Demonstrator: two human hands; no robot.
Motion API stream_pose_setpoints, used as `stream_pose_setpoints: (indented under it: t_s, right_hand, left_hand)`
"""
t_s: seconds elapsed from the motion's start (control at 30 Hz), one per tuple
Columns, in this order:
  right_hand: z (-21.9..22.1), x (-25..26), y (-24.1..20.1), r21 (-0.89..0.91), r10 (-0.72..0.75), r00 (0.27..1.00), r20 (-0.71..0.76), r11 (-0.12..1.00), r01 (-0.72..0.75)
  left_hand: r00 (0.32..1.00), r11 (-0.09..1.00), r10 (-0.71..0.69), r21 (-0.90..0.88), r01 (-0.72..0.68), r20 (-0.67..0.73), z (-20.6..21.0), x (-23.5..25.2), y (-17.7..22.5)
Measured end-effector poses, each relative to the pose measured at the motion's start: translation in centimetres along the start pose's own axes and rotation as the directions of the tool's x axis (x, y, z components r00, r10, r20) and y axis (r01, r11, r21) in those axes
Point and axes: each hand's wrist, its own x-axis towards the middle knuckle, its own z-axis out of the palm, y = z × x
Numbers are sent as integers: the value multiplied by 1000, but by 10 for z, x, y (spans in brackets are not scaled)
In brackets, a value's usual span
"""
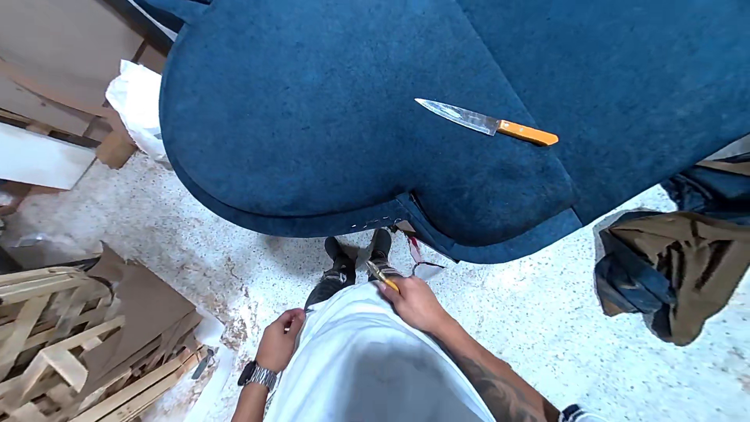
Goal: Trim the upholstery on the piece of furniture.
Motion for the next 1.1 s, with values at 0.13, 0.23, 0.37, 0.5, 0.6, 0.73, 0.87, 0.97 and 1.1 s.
stream_pose_setpoints:
  t_s: [0.13, 0.23, 0.37, 0.5, 0.6, 0.73, 0.87, 0.97, 1.1]
  right_hand:
    - [-22, 5, -2, 612, 17, 999, 47, 789, -42]
    - [-51, 16, -15, 765, 19, 991, 134, 634, -115]
    - [-65, 27, -24, 819, 47, 979, 197, 541, -191]
    - [-64, 28, -26, 847, 68, 979, 193, 492, -202]
    - [-54, 26, -35, 733, 183, 982, 57, 659, -165]
    - [-13, 41, -16, -85, -1, 896, -445, 996, -41]
    - [1, 36, -2, -200, -202, 929, -310, 969, 144]
    - [-8, 25, -13, 159, -16, 993, -119, 987, 35]
    - [-27, 29, -24, 655, 10, 997, 74, 754, -56]
  left_hand:
    - [989, 985, 145, -96, -145, -2, -8, 1, 58]
    - [978, 974, 208, -93, -208, -4, -8, 4, 67]
    - [990, 988, 126, 76, -131, 71, -8, 12, 30]
    - [995, 987, -15, 159, 0, 95, -3, 8, -25]
    - [995, 988, -66, 146, 54, 76, 6, 2, -52]
    - [996, 990, -68, 123, 61, 55, 9, -4, -45]
    - [1000, 999, -4, 41, 3, 25, 2, -8, -11]
    - [998, 998, 61, -21, -61, -8, 1, -4, 10]
    - [996, 996, 89, -20, -88, 12, 1, 0, 14]
